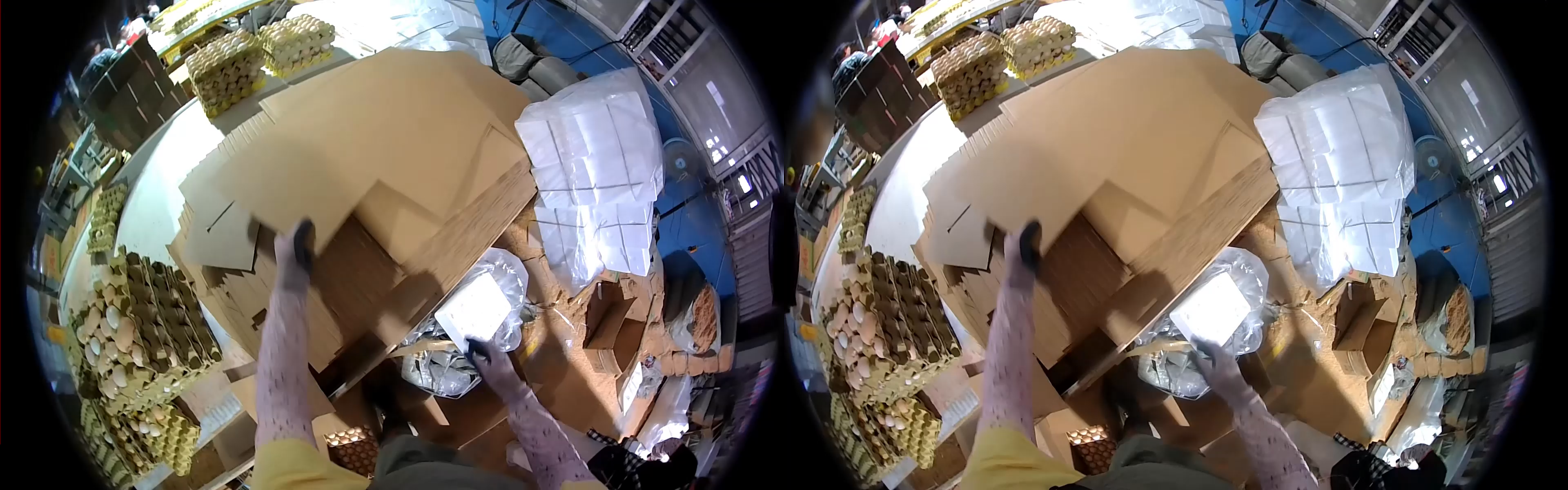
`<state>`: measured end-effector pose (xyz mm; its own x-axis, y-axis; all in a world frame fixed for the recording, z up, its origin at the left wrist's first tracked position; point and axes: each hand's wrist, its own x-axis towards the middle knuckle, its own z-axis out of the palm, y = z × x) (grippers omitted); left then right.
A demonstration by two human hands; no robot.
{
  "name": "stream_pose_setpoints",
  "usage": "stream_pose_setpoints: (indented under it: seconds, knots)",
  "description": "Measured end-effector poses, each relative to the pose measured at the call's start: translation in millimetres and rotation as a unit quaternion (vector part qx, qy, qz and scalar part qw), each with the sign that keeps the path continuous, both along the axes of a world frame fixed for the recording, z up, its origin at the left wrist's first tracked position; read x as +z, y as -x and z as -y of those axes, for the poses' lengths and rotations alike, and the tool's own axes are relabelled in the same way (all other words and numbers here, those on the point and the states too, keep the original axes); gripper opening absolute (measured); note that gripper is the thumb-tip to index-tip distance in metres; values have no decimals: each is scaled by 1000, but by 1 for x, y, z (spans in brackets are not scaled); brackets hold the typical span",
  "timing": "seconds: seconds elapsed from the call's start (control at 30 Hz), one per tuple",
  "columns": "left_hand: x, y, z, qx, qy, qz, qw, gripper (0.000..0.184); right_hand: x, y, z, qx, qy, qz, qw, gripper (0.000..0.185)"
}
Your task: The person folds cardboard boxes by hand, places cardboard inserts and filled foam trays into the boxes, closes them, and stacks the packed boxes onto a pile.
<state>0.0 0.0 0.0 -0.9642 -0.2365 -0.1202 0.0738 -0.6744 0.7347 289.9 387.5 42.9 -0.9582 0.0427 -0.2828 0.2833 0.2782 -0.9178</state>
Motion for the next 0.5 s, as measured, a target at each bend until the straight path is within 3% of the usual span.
stream_pose_setpoints:
  seconds: [0.03, 0.1, 0.13, 0.17, 0.2, 0.23, 0.3, 0.33, 0.37, 0.43, 0.47, 0.5]
  knots:
    - [17, -50, -6, 8, 41, 46, 998, 18, -2, -1, 4, -2, 4, 0, 1000, 49]
    - [44, -136, -15, 7, 61, 19, 998, 37, -3, 60, 8, -203, 273, 8, 940, 51]
    - [29, -187, -6, 26, 66, 82, 994, 42, -14, 74, 2, -253, 364, 46, 895, 57]
    - [68, -233, -14, 57, 34, 117, 991, 42, -19, 87, -1, -254, 407, 52, 876, 62]
    - [69, -280, -5, 43, 68, 116, 990, 46, -7, 96, -1, -227, 420, 59, 877, 66]
    - [63, -319, 6, 38, 60, 174, 982, 47, 12, 121, 12, -341, 404, 186, 828, 61]
    - [80, -379, 17, 49, 10, 239, 970, 46, -6, 117, 9, -153, 481, 162, 848, 52]
    - [73, -405, 32, 12, 26, 277, 960, 44, -28, 113, 1, -149, 462, 198, 852, 44]
    - [67, -424, 44, -23, 40, 314, 948, 41, -20, 99, 4, -104, 291, 192, 931, 45]
    - [74, -434, 54, -38, 4, 337, 941, 38, 10, 63, 23, -113, 291, 137, 940, 47]
    - [60, -439, 64, -31, 7, 346, 938, 38, -15, 47, 12, -102, 294, 115, 943, 51]
    - [52, -439, 77, -96, 127, 291, 943, 40, -17, 28, 11, -124, 307, 130, 935, 48]
